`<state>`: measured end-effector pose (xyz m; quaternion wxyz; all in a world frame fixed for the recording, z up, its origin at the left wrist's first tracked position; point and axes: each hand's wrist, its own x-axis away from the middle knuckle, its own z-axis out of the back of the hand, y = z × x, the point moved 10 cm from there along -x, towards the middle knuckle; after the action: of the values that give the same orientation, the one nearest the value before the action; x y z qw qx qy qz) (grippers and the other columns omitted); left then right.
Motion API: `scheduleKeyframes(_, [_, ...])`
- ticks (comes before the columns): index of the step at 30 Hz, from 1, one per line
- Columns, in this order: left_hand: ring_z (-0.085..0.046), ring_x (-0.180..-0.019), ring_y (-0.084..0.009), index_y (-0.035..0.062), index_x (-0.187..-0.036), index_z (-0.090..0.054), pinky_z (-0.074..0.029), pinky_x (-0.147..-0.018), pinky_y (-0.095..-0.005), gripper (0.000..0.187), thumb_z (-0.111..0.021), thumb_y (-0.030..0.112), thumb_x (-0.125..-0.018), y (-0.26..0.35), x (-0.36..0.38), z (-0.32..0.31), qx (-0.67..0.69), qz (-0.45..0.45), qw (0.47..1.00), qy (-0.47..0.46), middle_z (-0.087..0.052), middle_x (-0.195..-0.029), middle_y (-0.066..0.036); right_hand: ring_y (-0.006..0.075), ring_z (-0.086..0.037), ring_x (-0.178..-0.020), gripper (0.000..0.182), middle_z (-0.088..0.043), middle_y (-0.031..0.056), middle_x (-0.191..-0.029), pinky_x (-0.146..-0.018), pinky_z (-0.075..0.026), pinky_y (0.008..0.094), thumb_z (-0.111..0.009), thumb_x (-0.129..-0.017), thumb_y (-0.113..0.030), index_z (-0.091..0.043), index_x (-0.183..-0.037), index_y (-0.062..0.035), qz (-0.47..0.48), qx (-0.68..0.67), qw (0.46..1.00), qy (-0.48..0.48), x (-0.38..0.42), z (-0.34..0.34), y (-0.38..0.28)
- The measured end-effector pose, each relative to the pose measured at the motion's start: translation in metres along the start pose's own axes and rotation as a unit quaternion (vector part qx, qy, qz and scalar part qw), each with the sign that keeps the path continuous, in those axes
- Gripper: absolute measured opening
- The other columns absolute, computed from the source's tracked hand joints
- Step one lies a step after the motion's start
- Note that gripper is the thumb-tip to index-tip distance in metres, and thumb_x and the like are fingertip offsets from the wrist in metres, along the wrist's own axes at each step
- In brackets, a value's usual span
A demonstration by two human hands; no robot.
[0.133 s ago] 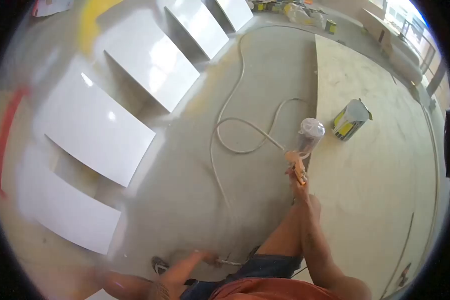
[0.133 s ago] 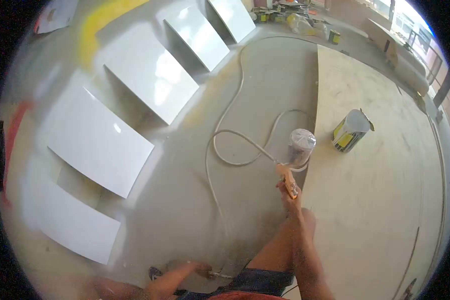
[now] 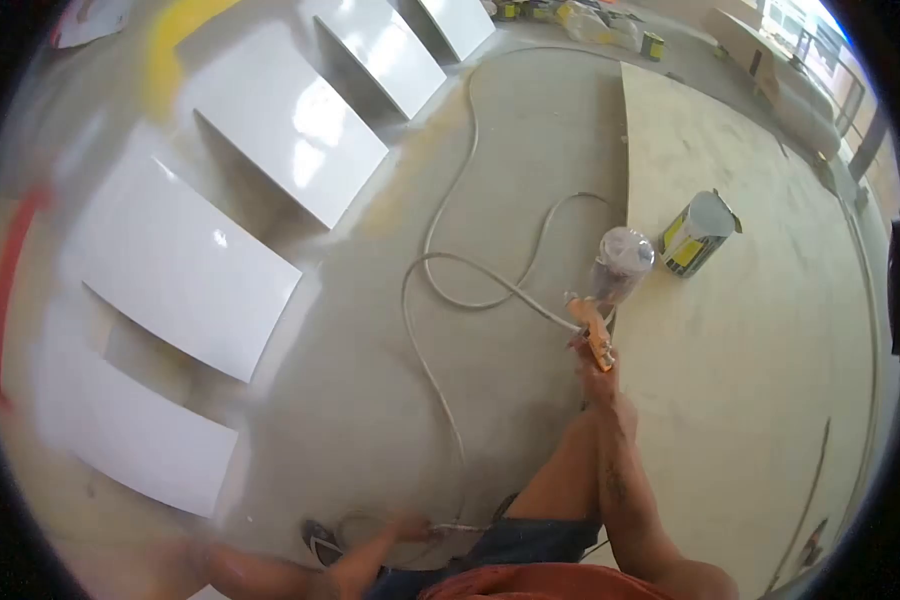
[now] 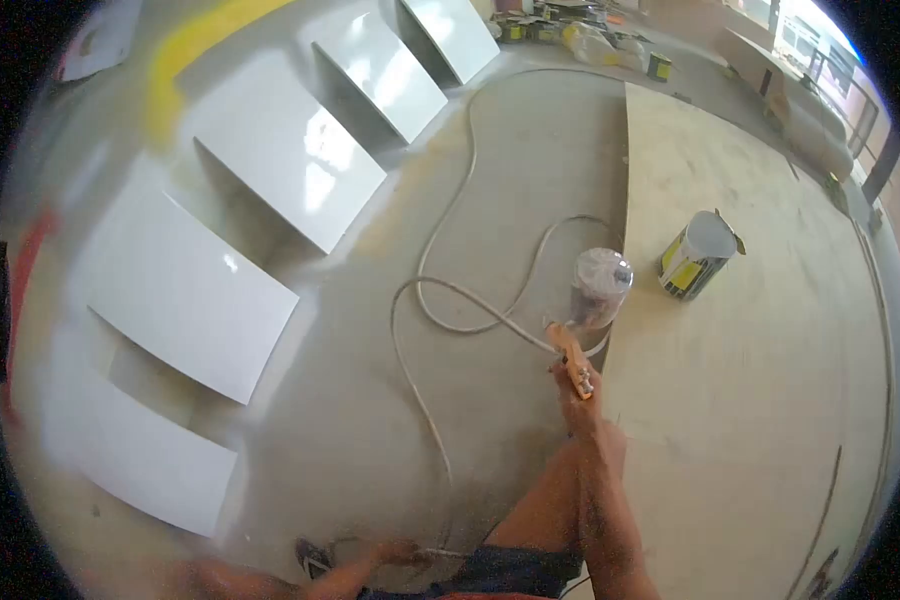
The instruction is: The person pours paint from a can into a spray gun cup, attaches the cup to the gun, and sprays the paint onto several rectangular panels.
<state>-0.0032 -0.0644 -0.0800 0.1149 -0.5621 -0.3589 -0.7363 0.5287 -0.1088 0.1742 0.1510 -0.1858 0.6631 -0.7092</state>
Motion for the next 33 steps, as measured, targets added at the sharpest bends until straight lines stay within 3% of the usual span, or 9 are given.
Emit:
scheduleKeyframes(2, [-0.064, -0.106, -0.0333, 0.0084, -0.119, -0.068, -0.048, -0.096, -0.0459, 0.047, -0.062, 0.045, -0.090, 0.005, -0.015, 0.038, 0.054, -0.043, 0.987, 0.147, -0.068, -0.115, -0.020, 0.0115, -0.057, -0.085, 0.024, -0.064, 0.0002, -0.092, -0.078, -0.047, 0.0270, -0.066, -0.093, -0.011, -0.064, -0.116, -0.0007, 0.200, -0.105, 0.974, 0.021, -0.032, 0.008, -0.035])
scheduleKeyframes(11, [-0.056, -0.119, -0.0362, 0.0096, -0.126, -0.062, -0.045, -0.100, -0.0463, 0.052, -0.058, 0.047, -0.090, 0.014, -0.058, 0.012, -0.058, 0.044, 0.992, 0.107, -0.058, -0.132, -0.019, 0.0116, -0.061, -0.093, 0.028, -0.068, 0.0042, -0.101, -0.086, -0.050, 0.0288, -0.068, -0.094, -0.016, -0.064, -0.117, -0.0004, 0.155, 0.166, 0.964, 0.136, -0.033, 0.156, -0.196])
scheduleKeyframes(13, [-0.049, -0.128, -0.0373, 0.0081, -0.130, -0.059, -0.042, -0.103, -0.0481, 0.057, -0.056, 0.050, -0.091, 0.019, -0.055, 0.059, 0.000, 0.029, 0.976, 0.215, -0.053, -0.137, -0.019, 0.0094, -0.057, -0.086, 0.035, -0.067, 0.0048, -0.095, -0.079, -0.048, 0.0280, -0.065, -0.096, -0.021, -0.061, -0.124, 0.0009, 0.222, 0.192, 0.944, 0.148, -0.006, 0.180, -0.231])
scheduleKeyframes(16, [-0.036, -0.137, -0.0395, 0.0052, -0.136, -0.052, -0.037, -0.109, -0.0494, 0.064, -0.058, 0.050, -0.091, 0.045, -0.026, 0.115, -0.076, 0.016, 0.949, 0.307, -0.044, -0.145, -0.019, 0.0104, -0.054, -0.077, 0.037, -0.065, 0.0064, -0.083, -0.072, -0.048, 0.0303, -0.061, -0.097, -0.021, -0.059, -0.125, 0.0020, 0.075, 0.391, 0.903, 0.162, 0.035, 0.221, -0.228])
scheduleKeyframes(18, [-0.028, -0.141, -0.0405, 0.0032, -0.140, -0.047, -0.031, -0.113, -0.0489, 0.067, -0.061, 0.046, -0.091, 0.043, 0.019, 0.163, 0.089, 0.042, 0.822, 0.561, -0.036, -0.149, -0.018, 0.0110, -0.055, -0.078, 0.034, -0.065, 0.0060, -0.085, -0.073, -0.048, 0.0305, -0.060, -0.098, -0.021, -0.060, -0.124, 0.0016, 0.051, 0.346, 0.912, 0.215, 0.061, 0.265, -0.183])
scheduleKeyframes(19, [-0.028, -0.141, -0.0405, 0.0032, -0.140, -0.047, -0.031, -0.113, -0.0489, 0.067, -0.061, 0.046, -0.091, 0.051, 0.010, 0.171, 0.089, 0.038, 0.821, 0.562, -0.036, -0.149, -0.018, 0.0110, -0.055, -0.078, 0.034, -0.065, 0.0060, -0.085, -0.073, -0.048, 0.0305, -0.060, -0.098, -0.021, -0.060, -0.124, 0.0016, 0.054, 0.346, 0.911, 0.218, 0.071, 0.281, -0.159])
scheduleKeyframes(28, [-0.038, -0.136, -0.0355, 0.0041, -0.136, -0.054, -0.035, -0.111, -0.0458, 0.050, -0.060, 0.018, -0.088, 0.143, -0.062, 0.154, -0.102, -0.044, 0.956, 0.273, -0.042, -0.148, -0.015, 0.0104, -0.056, -0.083, 0.025, -0.063, 0.0027, -0.089, -0.077, -0.048, 0.0287, -0.064, -0.096, -0.019, -0.063, -0.112, 0.0001, 0.072, 0.187, 0.952, 0.230, 0.119, 0.302, -0.122])
scheduleKeyframes(30, [-0.047, -0.129, -0.0370, 0.0042, -0.127, -0.062, -0.040, -0.106, -0.0444, 0.042, -0.058, 0.016, -0.087, 0.160, -0.071, 0.125, -0.160, -0.191, 0.967, 0.045, -0.053, -0.138, -0.017, 0.0104, -0.056, -0.083, 0.024, -0.063, 0.0024, -0.089, -0.077, -0.048, 0.0286, -0.064, -0.096, -0.020, -0.064, -0.110, 0.0001, 0.051, 0.187, 0.955, 0.223, 0.117, 0.304, -0.120])
scheduleKeyframes(33, [-0.055, -0.121, -0.0370, 0.0053, -0.126, -0.062, -0.043, -0.102, -0.0442, 0.042, -0.055, 0.015, -0.086, 0.131, -0.099, 0.144, -0.197, -0.125, 0.967, -0.101, -0.061, -0.128, -0.021, 0.0101, -0.055, -0.082, 0.022, -0.063, 0.0017, -0.089, -0.076, -0.048, 0.0282, -0.065, -0.096, -0.020, -0.065, -0.105, -0.0001, 0.039, 0.149, 0.964, 0.217, 0.122, 0.284, -0.114])
